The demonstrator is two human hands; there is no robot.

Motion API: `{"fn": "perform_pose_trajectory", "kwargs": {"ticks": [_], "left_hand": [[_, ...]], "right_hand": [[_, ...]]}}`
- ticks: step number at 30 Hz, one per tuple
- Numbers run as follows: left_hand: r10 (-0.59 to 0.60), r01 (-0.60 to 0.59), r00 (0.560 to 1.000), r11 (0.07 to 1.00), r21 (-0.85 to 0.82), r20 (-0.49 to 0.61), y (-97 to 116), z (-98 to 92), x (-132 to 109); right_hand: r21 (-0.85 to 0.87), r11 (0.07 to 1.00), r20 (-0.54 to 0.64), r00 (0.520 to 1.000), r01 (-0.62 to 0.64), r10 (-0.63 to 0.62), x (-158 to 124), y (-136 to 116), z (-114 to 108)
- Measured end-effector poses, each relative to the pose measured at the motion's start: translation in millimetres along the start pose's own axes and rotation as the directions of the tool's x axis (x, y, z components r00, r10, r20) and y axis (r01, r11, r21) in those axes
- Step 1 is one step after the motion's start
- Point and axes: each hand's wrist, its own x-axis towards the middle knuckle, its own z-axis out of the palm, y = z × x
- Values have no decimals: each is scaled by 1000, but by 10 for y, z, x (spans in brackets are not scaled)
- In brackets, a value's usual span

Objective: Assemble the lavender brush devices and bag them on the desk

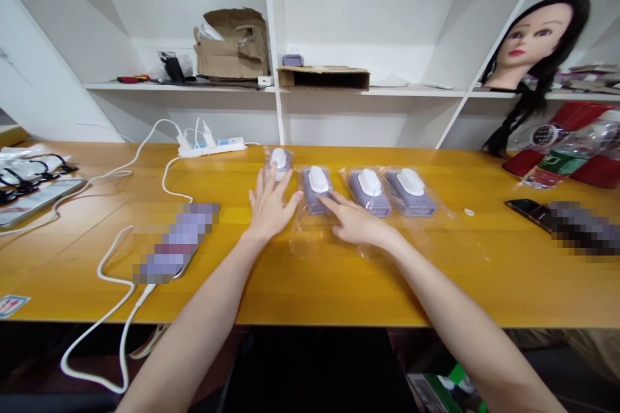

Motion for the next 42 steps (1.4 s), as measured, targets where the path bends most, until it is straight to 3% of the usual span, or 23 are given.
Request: {"fn": "perform_pose_trajectory", "kwargs": {"ticks": [3, 7, 12, 14, 17, 19, 21, 24, 26, 33, 42], "left_hand": [[-179, 162, 975, 979, 125, 134, -133, 41, 66], [-247, 196, 932, 959, 203, 264, -192, 99, 72], [-214, 139, 946, 947, 290, 244, -68, 96, 18], [-208, 128, 950, 940, 315, 233, -1, 69, -5], [-210, 145, 963, 932, 332, 169, 81, 26, -44], [-143, 112, 987, 943, 315, 77, 120, 11, -72], [16, -21, 1000, 968, 250, 19, 146, 15, -97], [290, -298, 952, 952, 72, 101, 157, 64, -118], [385, -386, 905, 922, -33, 182, 144, 115, -121], [398, -357, 870, 916, -184, 290, 61, 212, -101], [326, -290, 897, 943, -160, 297, 49, 259, -118]], "right_hand": [[0, 1000, 46, 999, -12, 12, -3, 13, -17], [74, 997, 26, 1000, 5, -6, -18, 36, -63], [114, 981, -36, 988, 154, -151, -56, 56, -131], [53, 974, 14, 975, 219, -220, -64, 61, -147], [-27, 973, 139, 965, 228, -222, -68, 75, -160], [-37, 974, 195, 957, 225, -213, -71, 85, -164], [-39, 972, 223, 950, 233, -219, -76, 95, -159], [-66, 966, 234, 945, 252, -230, -84, 107, -129], [-90, 962, 242, 943, 257, -229, -87, 114, -100], [-72, 966, 221, 948, 249, -228, -57, 133, -37], [-65, 955, 107, 953, 290, -282, 10, 186, 21]]}}
